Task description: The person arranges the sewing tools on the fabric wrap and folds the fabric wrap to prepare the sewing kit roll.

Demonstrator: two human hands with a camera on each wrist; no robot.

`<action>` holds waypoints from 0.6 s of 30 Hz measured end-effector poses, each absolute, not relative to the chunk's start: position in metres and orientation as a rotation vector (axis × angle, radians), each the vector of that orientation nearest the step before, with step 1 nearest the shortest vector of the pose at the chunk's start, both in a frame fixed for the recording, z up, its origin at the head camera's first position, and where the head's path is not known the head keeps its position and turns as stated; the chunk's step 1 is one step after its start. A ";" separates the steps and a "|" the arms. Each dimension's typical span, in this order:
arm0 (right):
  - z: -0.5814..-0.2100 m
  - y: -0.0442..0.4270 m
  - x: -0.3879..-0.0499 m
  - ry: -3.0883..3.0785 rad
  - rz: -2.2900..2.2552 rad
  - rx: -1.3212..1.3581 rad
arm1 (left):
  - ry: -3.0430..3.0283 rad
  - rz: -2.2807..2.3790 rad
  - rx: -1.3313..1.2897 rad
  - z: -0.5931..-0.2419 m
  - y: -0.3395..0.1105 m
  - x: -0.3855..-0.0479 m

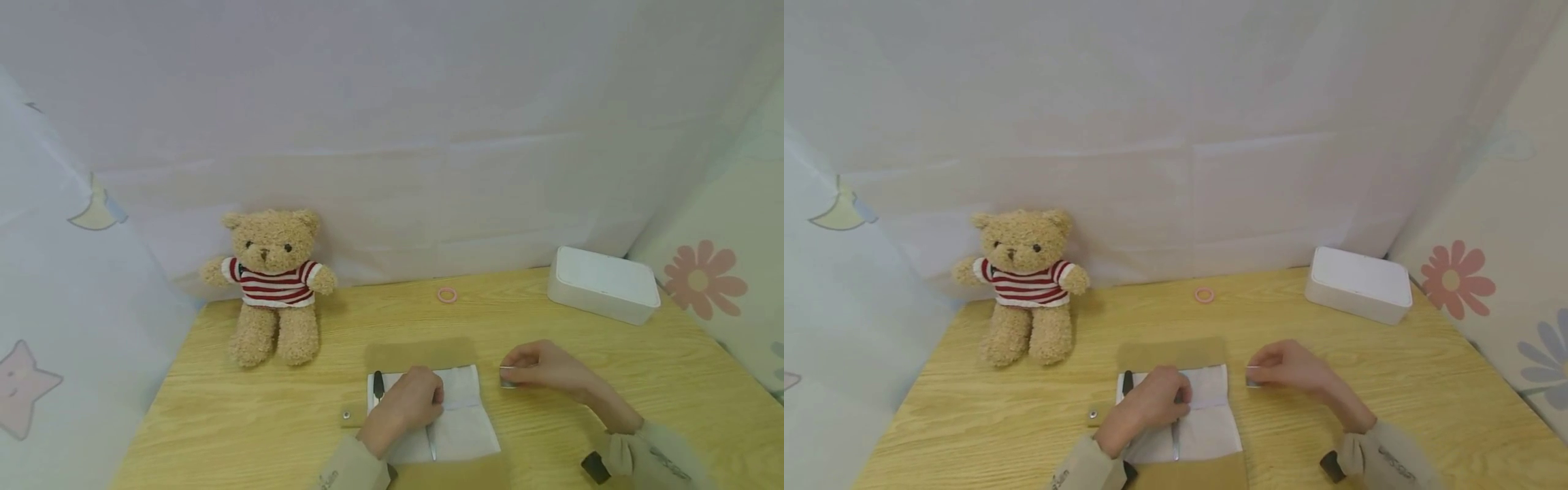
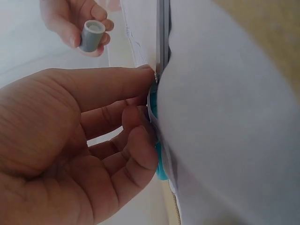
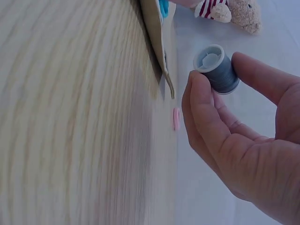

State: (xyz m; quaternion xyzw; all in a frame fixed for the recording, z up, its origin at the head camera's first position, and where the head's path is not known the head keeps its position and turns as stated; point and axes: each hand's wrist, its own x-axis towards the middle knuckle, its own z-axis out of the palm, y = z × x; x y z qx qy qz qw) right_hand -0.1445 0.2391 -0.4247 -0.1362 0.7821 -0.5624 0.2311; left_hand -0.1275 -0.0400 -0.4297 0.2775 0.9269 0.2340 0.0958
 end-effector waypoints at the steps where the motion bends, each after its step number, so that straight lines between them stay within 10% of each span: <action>1: -0.425 0.236 -0.146 2.134 -1.559 -0.378 | 2.747 0.687 0.822 -0.429 -0.040 -0.127; 18: -0.427 0.191 -0.157 2.065 -1.672 -0.392 | 2.699 0.668 0.868 -0.432 -0.039 -0.132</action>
